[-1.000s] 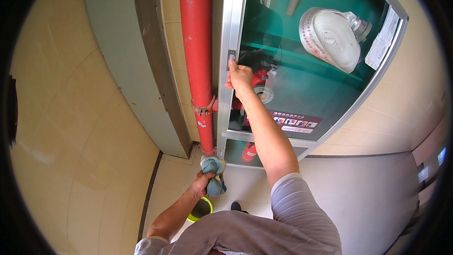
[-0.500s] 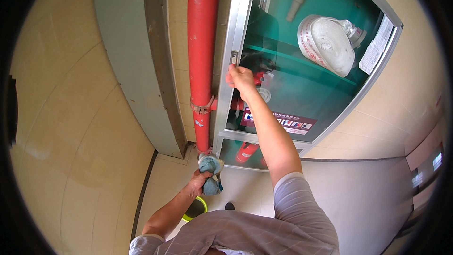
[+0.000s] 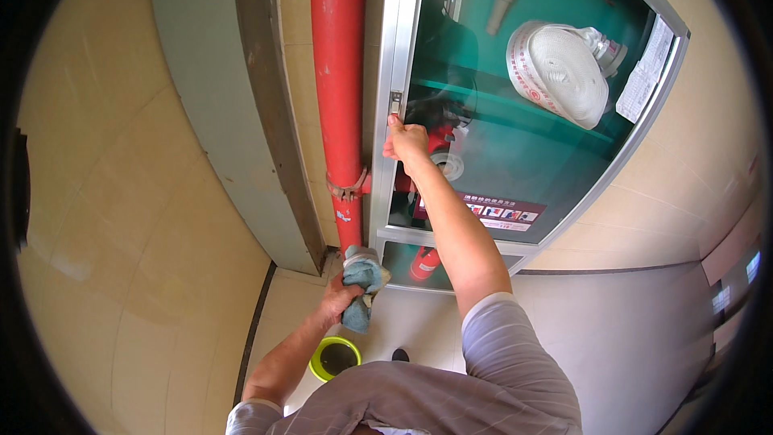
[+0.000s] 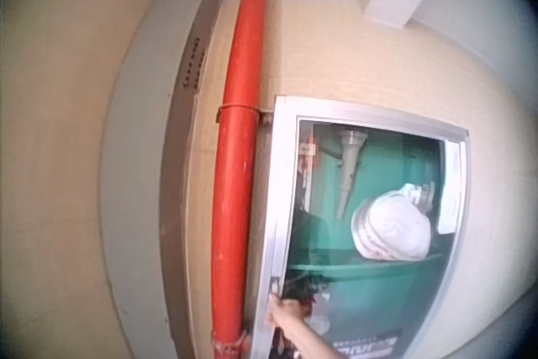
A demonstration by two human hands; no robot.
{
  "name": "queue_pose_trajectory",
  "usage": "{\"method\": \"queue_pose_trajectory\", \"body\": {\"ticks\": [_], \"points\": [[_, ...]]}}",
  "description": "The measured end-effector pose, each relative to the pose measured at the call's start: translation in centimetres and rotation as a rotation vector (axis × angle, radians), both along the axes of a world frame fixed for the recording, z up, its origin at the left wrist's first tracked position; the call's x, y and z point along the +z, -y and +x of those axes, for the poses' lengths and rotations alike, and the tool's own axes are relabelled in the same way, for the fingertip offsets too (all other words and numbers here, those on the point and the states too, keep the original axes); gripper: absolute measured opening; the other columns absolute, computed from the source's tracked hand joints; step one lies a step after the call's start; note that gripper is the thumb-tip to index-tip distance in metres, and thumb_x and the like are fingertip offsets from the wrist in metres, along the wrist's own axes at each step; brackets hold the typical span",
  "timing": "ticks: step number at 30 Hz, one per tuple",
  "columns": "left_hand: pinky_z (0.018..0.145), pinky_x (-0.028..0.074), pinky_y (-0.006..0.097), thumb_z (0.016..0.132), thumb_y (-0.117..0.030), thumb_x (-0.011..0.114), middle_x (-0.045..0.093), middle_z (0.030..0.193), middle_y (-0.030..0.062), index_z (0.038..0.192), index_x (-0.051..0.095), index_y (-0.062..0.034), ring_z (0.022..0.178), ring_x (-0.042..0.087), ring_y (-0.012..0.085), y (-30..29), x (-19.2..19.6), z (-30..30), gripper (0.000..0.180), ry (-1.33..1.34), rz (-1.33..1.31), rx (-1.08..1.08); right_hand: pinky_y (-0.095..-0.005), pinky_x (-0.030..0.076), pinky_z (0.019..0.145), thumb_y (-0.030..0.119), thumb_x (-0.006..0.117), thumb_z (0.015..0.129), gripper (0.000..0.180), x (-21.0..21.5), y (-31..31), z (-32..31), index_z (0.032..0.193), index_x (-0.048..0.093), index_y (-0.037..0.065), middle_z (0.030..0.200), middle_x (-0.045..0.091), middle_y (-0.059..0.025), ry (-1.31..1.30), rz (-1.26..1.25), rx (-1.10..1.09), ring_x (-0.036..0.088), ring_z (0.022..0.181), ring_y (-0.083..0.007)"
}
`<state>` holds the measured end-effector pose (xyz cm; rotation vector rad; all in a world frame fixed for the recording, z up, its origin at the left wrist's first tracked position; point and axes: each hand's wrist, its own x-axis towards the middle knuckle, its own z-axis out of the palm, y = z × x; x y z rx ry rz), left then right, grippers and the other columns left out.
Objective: The person wipes the exterior and interior glass and frame of a fire equipment cabinet using a cloth, then opens the cabinet and wipes the interior shelves, components, and two fire extinguishers.
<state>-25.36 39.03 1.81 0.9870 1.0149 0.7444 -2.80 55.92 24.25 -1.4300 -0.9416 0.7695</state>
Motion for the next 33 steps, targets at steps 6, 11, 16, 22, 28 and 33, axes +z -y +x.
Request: {"method": "queue_pose_trajectory", "body": {"ticks": [6,11,16,22,28,33], "points": [[0.095,0.049,0.044,0.068,-0.016,0.068,0.058,0.123,0.0234,0.127,0.057,-0.0099,0.11,0.059,0.0394,-2.9,12.5,1.5,0.06,-0.812,0.629,-0.168,-0.0311,0.056,0.061,0.048,0.061,0.093,0.049,0.9,0.8,2.0,0.085,0.062,0.0,0.077,0.067,-0.0115,0.023,-0.036,0.201,0.068,0.065,-0.0201],[0.095,0.05,0.045,0.068,-0.009,0.067,0.034,0.147,0.0174,0.118,0.059,-0.0091,0.118,0.051,0.0403,-6.5,20.0,4.4,0.052,-0.946,1.311,-0.137,-0.0303,0.055,0.06,0.046,0.063,0.092,0.047,4.4,2.4,3.4,0.09,0.066,-0.001,0.079,0.069,-0.0105,0.077,0.034,0.207,0.069,0.067,-0.0181],[0.097,0.05,0.043,0.072,-0.009,0.065,0.027,0.154,0.0167,0.141,0.041,-0.0035,0.124,0.047,0.036,-11.0,24.2,9.2,0.073,-1.018,1.403,-0.175,-0.0314,0.053,0.045,0.048,0.067,0.088,0.057,6.8,1.2,3.5,0.069,0.064,-0.005,0.06,0.065,-0.0137,0.435,-0.078,0.135,0.065,0.049,-0.0215],[0.095,0.051,0.038,0.075,-0.01,0.059,0.016,0.157,0.0273,0.147,0.023,0.0098,0.123,0.05,0.0351,-12.4,23.0,11.7,0.083,-1.11,1.37,-0.165,-0.0323,0.054,0.046,0.044,0.07,0.087,0.054,7.5,1.4,3.7,0.069,0.064,-0.007,0.06,0.065,-0.0156,0.527,-0.103,0.181,0.067,0.051,-0.0233],[0.09,0.053,0.038,0.074,-0.01,0.061,0.023,0.155,0.0277,0.146,0.026,0.0102,0.117,0.054,0.0324,-13.3,22.9,12.0,0.082,-1.105,1.402,-0.162,-0.0344,0.055,0.049,0.044,0.07,0.086,0.053,8.0,0.8,3.6,0.067,0.064,-0.006,0.061,0.066,-0.0169,0.583,-0.191,0.157,0.068,0.053,-0.0256],[0.089,0.054,0.039,0.073,-0.011,0.062,0.025,0.154,0.0285,0.142,0.034,0.0107,0.117,0.054,0.033,-13.5,22.8,11.9,0.077,-1.072,1.424,-0.134,-0.0411,0.056,0.065,0.049,0.066,0.086,0.052,7.6,1.0,2.5,0.072,0.069,-0.001,0.066,0.068,-0.0181,0.839,-0.264,0.022,0.069,0.058,-0.0286]]}}
